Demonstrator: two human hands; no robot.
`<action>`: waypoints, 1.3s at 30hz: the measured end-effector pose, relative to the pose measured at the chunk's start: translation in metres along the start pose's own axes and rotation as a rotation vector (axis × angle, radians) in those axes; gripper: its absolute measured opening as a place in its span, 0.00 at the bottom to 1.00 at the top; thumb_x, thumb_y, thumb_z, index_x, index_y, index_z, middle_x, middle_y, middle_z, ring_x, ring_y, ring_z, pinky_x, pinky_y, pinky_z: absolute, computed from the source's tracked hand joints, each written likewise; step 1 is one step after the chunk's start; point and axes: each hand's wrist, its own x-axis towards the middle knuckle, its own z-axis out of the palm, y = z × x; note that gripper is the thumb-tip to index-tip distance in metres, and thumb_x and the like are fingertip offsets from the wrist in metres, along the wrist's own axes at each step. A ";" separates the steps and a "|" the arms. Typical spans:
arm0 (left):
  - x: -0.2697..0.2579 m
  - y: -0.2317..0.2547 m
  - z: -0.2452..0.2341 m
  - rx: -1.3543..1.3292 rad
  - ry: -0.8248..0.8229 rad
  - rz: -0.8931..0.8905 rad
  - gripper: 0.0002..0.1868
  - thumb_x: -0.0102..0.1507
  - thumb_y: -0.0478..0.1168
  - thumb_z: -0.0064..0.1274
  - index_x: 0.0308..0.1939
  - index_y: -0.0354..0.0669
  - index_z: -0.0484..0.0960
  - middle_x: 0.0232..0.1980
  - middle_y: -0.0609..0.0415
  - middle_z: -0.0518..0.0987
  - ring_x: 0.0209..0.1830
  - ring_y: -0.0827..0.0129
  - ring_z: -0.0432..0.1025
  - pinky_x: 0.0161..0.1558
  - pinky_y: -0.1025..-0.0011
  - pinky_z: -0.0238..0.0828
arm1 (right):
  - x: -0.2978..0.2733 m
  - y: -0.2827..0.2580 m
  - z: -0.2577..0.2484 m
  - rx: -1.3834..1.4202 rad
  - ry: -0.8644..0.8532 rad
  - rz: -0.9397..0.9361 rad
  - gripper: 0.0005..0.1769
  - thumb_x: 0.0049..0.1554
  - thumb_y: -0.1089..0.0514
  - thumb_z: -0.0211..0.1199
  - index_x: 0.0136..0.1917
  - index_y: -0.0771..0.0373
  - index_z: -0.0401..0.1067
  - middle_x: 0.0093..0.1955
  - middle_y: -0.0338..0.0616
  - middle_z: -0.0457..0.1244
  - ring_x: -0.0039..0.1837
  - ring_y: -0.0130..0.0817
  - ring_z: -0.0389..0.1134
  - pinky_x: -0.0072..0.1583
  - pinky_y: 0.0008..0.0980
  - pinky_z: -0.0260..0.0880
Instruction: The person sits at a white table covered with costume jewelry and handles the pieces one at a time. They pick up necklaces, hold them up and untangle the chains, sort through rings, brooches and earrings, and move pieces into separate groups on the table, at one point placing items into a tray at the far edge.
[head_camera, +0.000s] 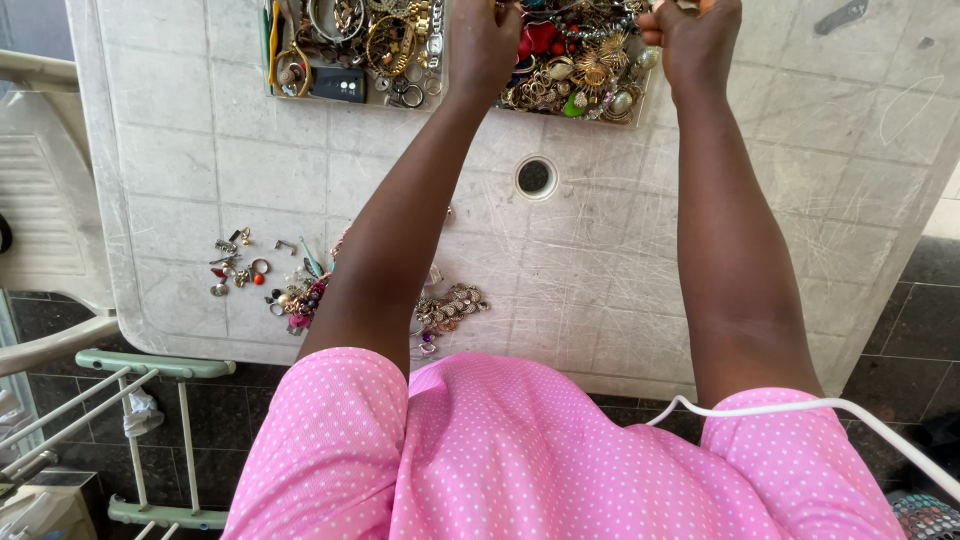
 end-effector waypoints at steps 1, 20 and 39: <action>-0.004 0.006 -0.002 -0.021 0.024 0.030 0.06 0.64 0.35 0.58 0.44 0.37 0.80 0.32 0.49 0.81 0.26 0.67 0.76 0.34 0.63 0.73 | -0.004 0.002 0.002 -0.058 0.038 -0.019 0.10 0.62 0.71 0.61 0.58 0.68 0.71 0.54 0.50 0.70 0.43 0.28 0.78 0.39 0.21 0.80; -0.340 0.062 -0.110 -0.387 -0.363 -0.440 0.10 0.66 0.30 0.51 0.52 0.33 0.79 0.42 0.49 0.83 0.39 0.69 0.79 0.42 0.72 0.77 | -0.359 -0.008 0.090 -0.157 -0.307 0.076 0.08 0.59 0.68 0.63 0.53 0.65 0.76 0.48 0.45 0.70 0.47 0.32 0.72 0.49 0.33 0.73; -0.448 0.008 -0.150 -0.093 -0.192 -0.191 0.12 0.60 0.32 0.54 0.48 0.35 0.81 0.45 0.43 0.80 0.44 0.55 0.78 0.48 0.62 0.75 | -0.442 -0.007 0.107 -0.511 -0.532 -0.064 0.14 0.53 0.60 0.68 0.53 0.62 0.75 0.50 0.49 0.65 0.47 0.40 0.70 0.53 0.38 0.73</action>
